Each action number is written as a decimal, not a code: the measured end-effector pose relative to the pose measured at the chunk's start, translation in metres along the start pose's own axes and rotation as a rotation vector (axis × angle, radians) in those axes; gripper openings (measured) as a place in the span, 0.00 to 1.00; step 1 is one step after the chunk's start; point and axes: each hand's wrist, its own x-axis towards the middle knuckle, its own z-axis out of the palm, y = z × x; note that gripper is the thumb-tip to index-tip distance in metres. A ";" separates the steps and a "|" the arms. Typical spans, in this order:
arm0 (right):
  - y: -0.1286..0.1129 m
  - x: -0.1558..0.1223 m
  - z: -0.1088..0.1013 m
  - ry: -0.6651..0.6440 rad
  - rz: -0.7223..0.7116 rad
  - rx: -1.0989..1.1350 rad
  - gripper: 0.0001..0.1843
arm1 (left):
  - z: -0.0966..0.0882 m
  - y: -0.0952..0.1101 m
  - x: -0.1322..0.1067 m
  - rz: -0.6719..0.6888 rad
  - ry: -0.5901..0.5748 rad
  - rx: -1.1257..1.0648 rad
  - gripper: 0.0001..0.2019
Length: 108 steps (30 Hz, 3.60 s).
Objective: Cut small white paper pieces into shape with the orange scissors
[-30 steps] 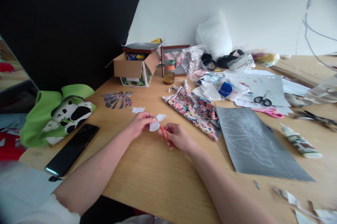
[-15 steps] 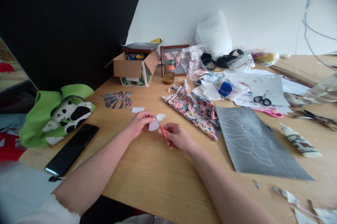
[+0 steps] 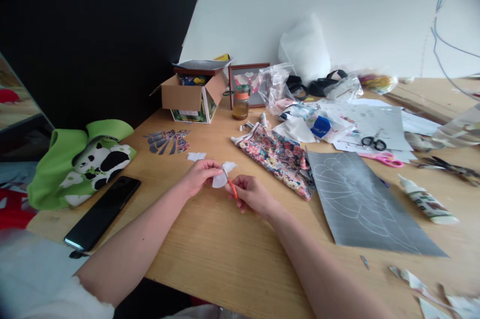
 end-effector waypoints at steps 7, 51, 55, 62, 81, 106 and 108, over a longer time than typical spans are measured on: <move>-0.001 -0.001 0.000 -0.003 0.001 -0.002 0.27 | 0.000 -0.001 0.001 -0.002 -0.003 0.002 0.07; -0.001 -0.001 0.000 -0.008 -0.017 0.043 0.25 | -0.002 0.002 -0.001 0.005 -0.035 -0.005 0.09; -0.001 -0.001 0.000 -0.013 -0.013 0.055 0.25 | -0.002 0.002 -0.001 0.000 -0.048 -0.002 0.09; -0.003 -0.002 0.000 -0.026 -0.012 0.039 0.26 | -0.001 0.002 -0.002 -0.015 -0.080 0.005 0.09; 0.005 0.006 -0.006 0.334 -0.198 0.187 0.24 | -0.005 0.004 0.003 -0.029 0.018 -0.097 0.08; 0.005 0.009 -0.006 0.458 -0.295 0.217 0.23 | 0.003 -0.006 -0.002 0.013 -0.191 0.117 0.19; 0.006 0.009 -0.006 0.442 -0.293 0.191 0.24 | 0.004 -0.009 -0.001 0.020 -0.191 0.157 0.22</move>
